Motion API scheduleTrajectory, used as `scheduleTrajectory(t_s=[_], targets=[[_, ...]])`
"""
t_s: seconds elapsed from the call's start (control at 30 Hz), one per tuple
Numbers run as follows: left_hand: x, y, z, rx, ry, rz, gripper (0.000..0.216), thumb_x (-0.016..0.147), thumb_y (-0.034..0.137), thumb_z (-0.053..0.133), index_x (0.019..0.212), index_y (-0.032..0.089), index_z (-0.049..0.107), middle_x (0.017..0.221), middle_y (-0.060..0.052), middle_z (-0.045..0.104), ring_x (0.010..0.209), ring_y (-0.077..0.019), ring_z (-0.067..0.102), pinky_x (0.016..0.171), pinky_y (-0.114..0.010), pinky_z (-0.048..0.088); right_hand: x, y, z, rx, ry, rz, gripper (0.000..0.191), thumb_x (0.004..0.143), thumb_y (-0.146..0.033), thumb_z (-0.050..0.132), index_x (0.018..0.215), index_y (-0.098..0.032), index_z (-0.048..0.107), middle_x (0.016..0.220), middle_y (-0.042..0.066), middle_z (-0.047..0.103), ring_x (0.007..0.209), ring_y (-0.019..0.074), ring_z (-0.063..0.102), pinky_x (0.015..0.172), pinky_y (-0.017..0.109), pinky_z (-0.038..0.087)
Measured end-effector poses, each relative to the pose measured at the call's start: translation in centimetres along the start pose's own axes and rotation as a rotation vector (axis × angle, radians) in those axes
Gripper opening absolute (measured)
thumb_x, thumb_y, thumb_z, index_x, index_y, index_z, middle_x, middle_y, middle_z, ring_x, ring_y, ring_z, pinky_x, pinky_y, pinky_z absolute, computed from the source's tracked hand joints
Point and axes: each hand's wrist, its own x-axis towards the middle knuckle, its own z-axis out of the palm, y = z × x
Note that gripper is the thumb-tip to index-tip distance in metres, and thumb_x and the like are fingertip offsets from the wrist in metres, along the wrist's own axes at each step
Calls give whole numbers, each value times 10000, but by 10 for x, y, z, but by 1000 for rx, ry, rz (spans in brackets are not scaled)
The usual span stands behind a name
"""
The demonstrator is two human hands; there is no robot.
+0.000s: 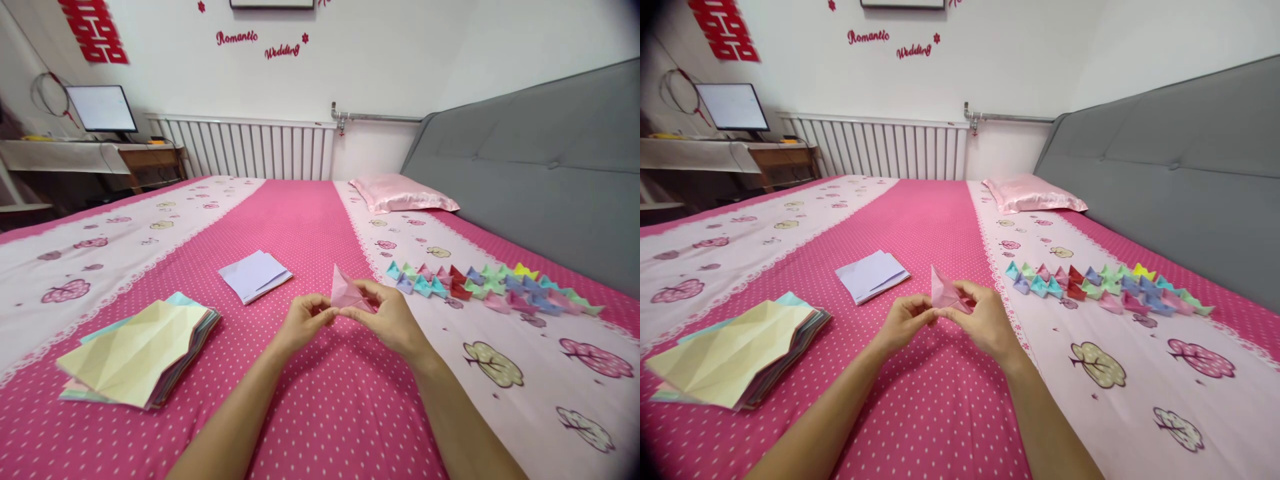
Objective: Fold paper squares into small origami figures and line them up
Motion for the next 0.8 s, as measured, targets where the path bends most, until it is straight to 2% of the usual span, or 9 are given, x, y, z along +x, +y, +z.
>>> scheduleTrajectory(t_s=[0.03,0.1,0.17,0.4,0.6,0.8], targets=[[0,0,0,1,1,-6,259,710,376,624,649,126,596,543,10,539,491,-70,459,496,-199,354,-1,-1,0,-22,-4,3,207,667,-357,683,770,-183,640,654,-2,599,597,131,541,537,240,415],[0,-1,0,-11,16,-25,259,705,375,631,649,125,592,540,12,539,485,-68,456,491,-198,352,-2,-1,0,-67,24,8,243,671,-365,678,569,-168,581,491,-49,467,465,86,417,451,215,320],[0,0,0,-20,32,-45,257,695,370,644,651,123,589,533,16,535,474,-62,447,478,-193,343,-2,-1,0,-85,59,12,272,677,-357,672,526,-162,559,460,-59,414,439,73,354,430,213,271],[0,4,2,-47,105,-60,256,713,355,632,642,113,593,537,8,560,491,-62,476,511,-196,373,-2,3,2,-65,81,93,317,764,-408,558,600,-138,583,484,-51,416,433,68,322,415,207,240],[2,3,4,-242,126,-82,250,734,367,613,710,125,556,622,-6,608,575,-87,566,601,-222,460,-3,4,10,-24,104,81,376,813,-432,486,584,-141,553,492,-39,419,450,81,356,417,204,258],[4,-1,3,-386,95,-118,281,735,401,606,749,138,508,628,5,590,558,-82,566,578,-214,482,-1,-2,14,313,24,107,331,817,-449,497,781,-149,631,640,8,597,576,127,542,537,218,405]])
